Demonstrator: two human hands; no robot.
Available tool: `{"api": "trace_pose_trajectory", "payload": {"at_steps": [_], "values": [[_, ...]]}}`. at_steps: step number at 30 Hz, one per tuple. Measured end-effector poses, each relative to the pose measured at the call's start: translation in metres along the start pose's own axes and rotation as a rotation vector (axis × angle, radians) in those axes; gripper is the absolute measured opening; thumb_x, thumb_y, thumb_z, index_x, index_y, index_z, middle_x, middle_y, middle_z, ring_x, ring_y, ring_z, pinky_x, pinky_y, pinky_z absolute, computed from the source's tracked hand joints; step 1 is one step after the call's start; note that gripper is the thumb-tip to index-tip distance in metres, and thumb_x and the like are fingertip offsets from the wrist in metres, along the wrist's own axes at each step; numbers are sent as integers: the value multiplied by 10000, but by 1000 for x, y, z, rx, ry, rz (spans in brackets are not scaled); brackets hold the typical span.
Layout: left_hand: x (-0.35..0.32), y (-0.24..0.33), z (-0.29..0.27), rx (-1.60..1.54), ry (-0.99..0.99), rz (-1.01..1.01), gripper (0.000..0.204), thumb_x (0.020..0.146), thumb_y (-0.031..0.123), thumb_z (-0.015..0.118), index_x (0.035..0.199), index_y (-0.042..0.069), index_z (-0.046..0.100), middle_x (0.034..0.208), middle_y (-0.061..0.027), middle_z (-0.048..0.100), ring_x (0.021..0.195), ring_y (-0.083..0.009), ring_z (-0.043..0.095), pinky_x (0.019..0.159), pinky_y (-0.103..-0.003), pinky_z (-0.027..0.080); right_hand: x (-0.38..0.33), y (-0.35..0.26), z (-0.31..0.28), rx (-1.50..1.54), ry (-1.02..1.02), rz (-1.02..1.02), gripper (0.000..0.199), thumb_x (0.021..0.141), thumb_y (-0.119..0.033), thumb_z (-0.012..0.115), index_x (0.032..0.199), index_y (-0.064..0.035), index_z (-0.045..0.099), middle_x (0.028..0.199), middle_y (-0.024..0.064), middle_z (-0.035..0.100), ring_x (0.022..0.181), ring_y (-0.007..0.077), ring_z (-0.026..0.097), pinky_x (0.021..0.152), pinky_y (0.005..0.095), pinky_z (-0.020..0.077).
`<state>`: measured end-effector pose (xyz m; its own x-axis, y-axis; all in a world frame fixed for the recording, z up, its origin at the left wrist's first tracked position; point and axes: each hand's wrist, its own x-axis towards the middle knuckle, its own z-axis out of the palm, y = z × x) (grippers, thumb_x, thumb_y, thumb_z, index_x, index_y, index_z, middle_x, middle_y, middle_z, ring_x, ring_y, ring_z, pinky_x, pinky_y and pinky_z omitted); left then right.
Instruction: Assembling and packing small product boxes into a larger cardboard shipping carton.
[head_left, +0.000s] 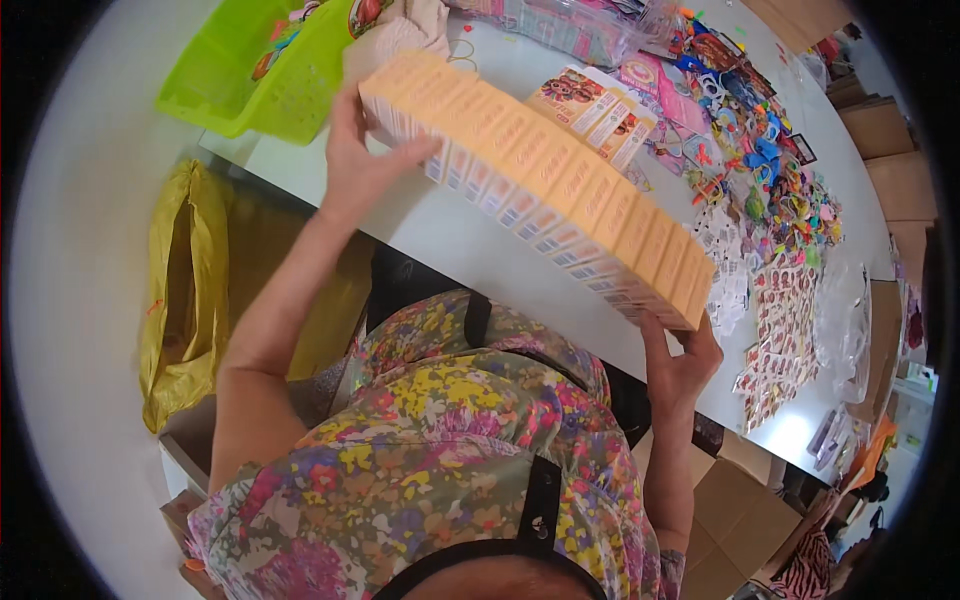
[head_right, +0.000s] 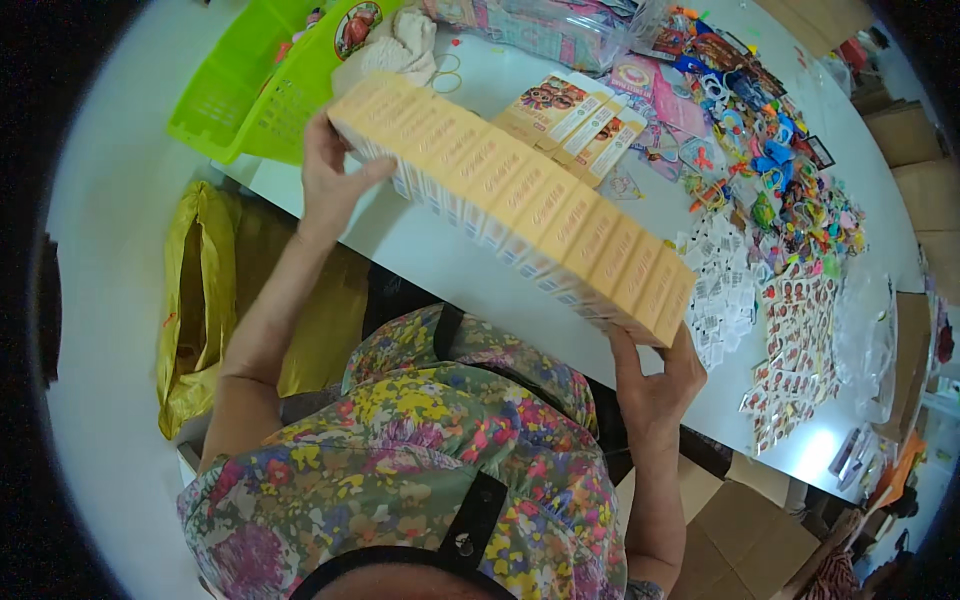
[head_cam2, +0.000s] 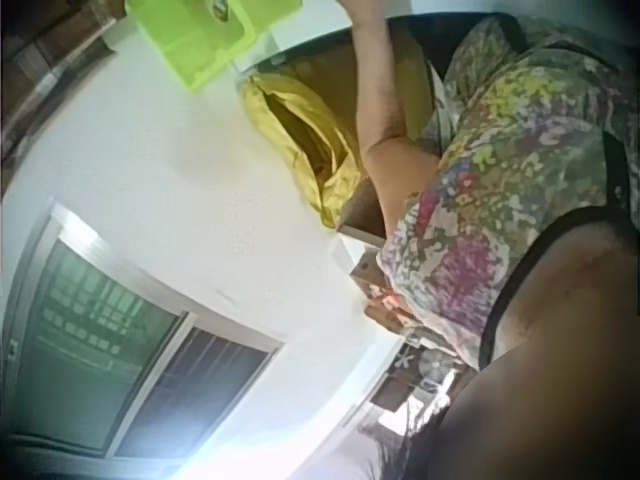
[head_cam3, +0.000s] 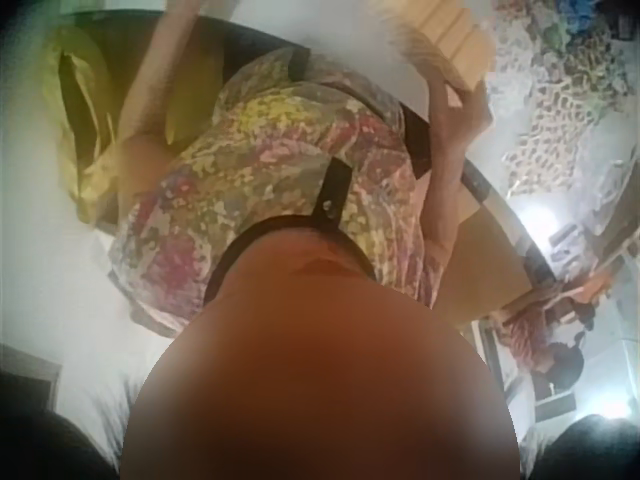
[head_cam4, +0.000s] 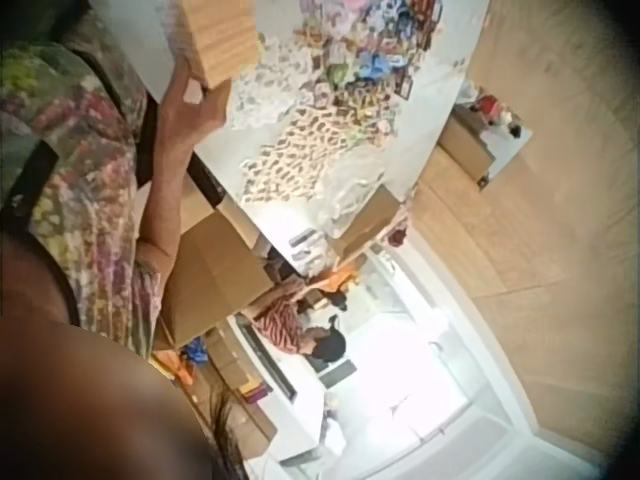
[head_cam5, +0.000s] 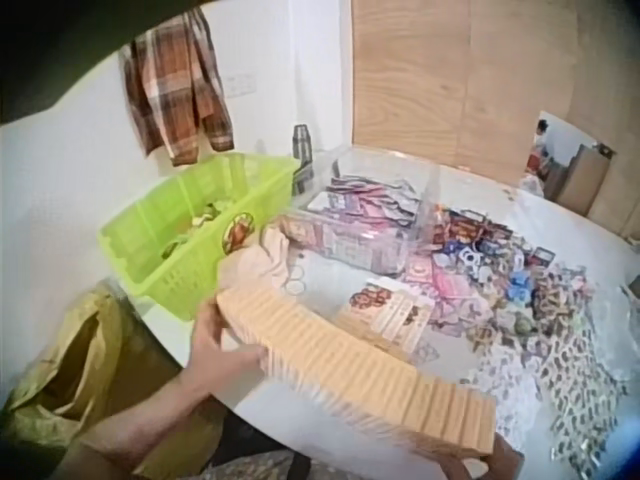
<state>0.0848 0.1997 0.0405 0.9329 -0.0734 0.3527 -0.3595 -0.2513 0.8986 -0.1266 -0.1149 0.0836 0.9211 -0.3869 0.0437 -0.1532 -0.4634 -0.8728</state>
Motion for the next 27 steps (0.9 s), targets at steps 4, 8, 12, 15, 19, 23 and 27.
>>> {"api": "trace_pose_trajectory", "payload": {"at_steps": [4, 8, 12, 15, 19, 23, 27], "values": [[-37, -27, 18, -312, -54, 21, 763, 757, 108, 768, 1363, 21, 313, 1321, -130, 453, 1259, -230, 433, 1089, -397, 313, -8, 48, 9, -59, 68, -29, 377, 799, -118, 764, 1110, 44, 624, 962, 145, 697, 887, 208, 673, 797, 324, 510], [-40, -30, 23, -391, -39, -44, 670, 830, 83, 657, 1374, 40, 271, 1361, -139, 406, 1308, -239, 375, 1114, -418, 263, -12, 50, 10, -56, 58, -89, 512, 775, -256, 799, 1144, 33, 592, 999, 158, 680, 905, 255, 664, 816, 359, 500], [-46, -39, 23, -344, -9, -40, 701, 822, 110, 648, 1384, 38, 234, 1371, -156, 386, 1318, -252, 359, 1123, -429, 246, -12, 51, 19, -128, 53, -39, 555, 763, -257, 801, 1173, 42, 577, 1020, 159, 668, 954, 254, 652, 861, 358, 486], [-46, -47, 26, -358, 16, -6, 808, 754, 139, 663, 1391, 19, 181, 1401, -178, 325, 1333, -275, 328, 1139, -426, 205, -19, 56, 24, -103, 102, -10, 547, 750, -226, 799, 1170, 45, 576, 1031, 158, 662, 964, 268, 650, 866, 357, 484], [-48, -46, 30, -369, -46, -70, 891, 709, 148, 659, 1408, 31, 118, 1399, -158, 295, 1353, -266, 278, 1141, -426, 185, -24, 50, 27, -121, 173, 70, 525, 726, -172, 798, 1158, 40, 588, 1068, 161, 663, 992, 287, 651, 871, 362, 486], [-55, -44, 30, -261, 20, -109, 923, 739, 265, 688, 1418, 60, 98, 1397, -142, 279, 1339, -270, 290, 1111, -457, 248, -16, 35, 27, -173, 157, 48, 519, 746, -214, 786, 1157, 42, 597, 1061, 173, 683, 1013, 294, 654, 903, 391, 472], [-47, -43, 19, 353, -110, 310, 393, 926, 120, 459, 1276, -22, 347, 1308, -185, 400, 1245, -282, 401, 1069, -448, 285, -13, 38, 35, -114, 193, 56, 636, 737, -325, 820, 1220, 7, 574, 1119, 180, 666, 1063, 326, 642, 926, 394, 474]]}}
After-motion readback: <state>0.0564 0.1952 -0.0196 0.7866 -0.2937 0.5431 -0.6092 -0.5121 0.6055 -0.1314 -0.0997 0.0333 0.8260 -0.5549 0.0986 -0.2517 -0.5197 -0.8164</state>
